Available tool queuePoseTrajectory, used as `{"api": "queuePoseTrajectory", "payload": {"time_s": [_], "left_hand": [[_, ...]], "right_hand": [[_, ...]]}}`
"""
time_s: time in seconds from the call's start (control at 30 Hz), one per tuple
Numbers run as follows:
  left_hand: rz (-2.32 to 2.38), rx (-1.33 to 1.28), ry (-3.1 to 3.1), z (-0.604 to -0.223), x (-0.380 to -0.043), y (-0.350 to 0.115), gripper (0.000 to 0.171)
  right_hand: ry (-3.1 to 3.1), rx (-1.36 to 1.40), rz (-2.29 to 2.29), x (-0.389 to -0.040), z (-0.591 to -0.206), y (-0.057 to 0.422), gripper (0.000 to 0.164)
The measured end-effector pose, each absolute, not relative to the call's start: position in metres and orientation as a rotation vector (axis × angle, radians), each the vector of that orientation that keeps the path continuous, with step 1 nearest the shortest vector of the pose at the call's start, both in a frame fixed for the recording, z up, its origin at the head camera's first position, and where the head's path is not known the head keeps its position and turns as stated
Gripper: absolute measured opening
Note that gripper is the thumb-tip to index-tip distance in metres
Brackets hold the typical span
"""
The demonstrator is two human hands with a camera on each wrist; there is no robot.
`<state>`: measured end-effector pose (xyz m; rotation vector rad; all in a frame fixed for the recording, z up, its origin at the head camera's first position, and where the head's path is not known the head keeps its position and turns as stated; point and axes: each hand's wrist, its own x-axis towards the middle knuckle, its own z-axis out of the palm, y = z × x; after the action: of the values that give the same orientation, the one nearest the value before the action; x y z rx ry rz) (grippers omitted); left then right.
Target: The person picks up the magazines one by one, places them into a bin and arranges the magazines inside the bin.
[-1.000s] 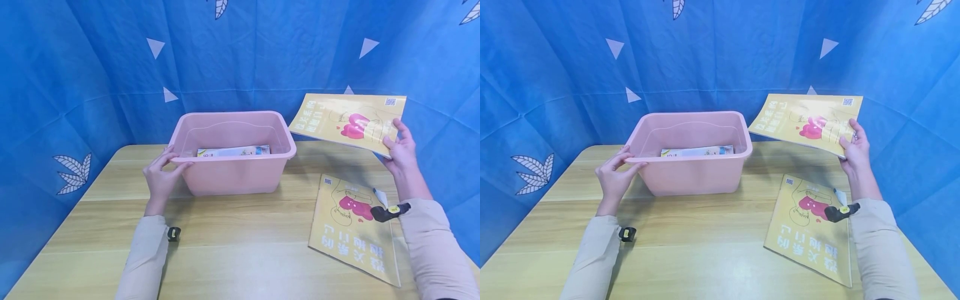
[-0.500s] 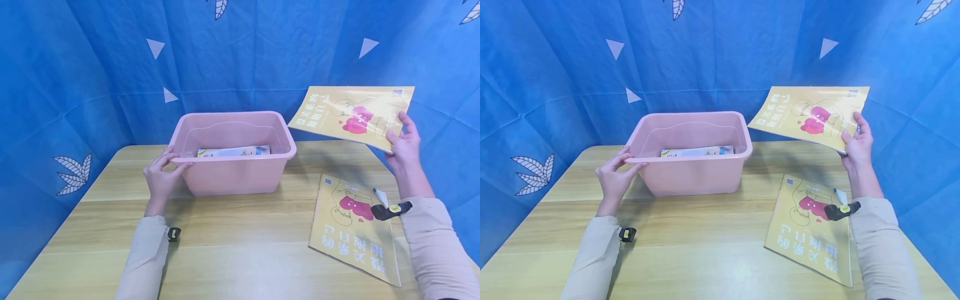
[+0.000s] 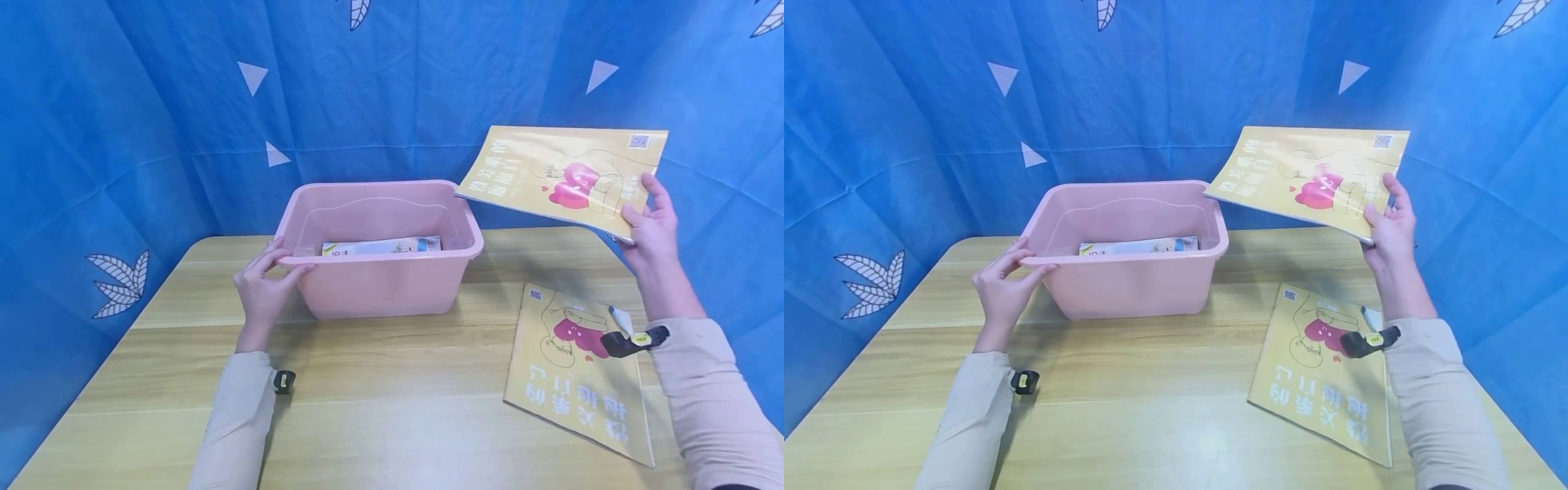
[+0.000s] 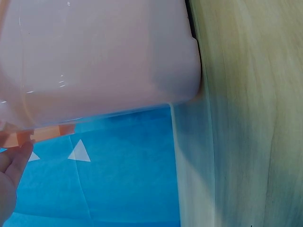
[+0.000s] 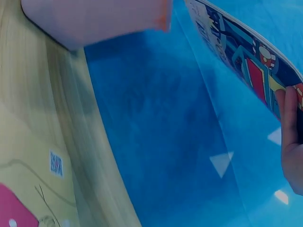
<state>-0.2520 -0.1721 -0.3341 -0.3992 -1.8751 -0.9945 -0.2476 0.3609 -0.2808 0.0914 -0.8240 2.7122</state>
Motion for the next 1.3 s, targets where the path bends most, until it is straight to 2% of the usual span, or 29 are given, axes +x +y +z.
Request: {"api": "queuePoseTrajectory", "payload": {"time_s": [0.27, 0.6, 1.3], "left_hand": [[-0.975, -0.403, -1.878, -0.333, -0.251, -0.172, 0.036], [-0.996, -0.39, -1.858, -0.332, -0.25, -0.174, 0.034], [-0.982, -0.361, -1.896, -0.334, -0.248, -0.178, 0.035]], "right_hand": [[-0.924, 0.106, 2.805, -0.252, -0.275, 0.331, 0.059], [-1.03, 0.047, 2.889, -0.263, -0.272, 0.288, 0.064], [-1.469, -0.144, 2.886, -0.288, -0.257, 0.197, 0.058]]}}
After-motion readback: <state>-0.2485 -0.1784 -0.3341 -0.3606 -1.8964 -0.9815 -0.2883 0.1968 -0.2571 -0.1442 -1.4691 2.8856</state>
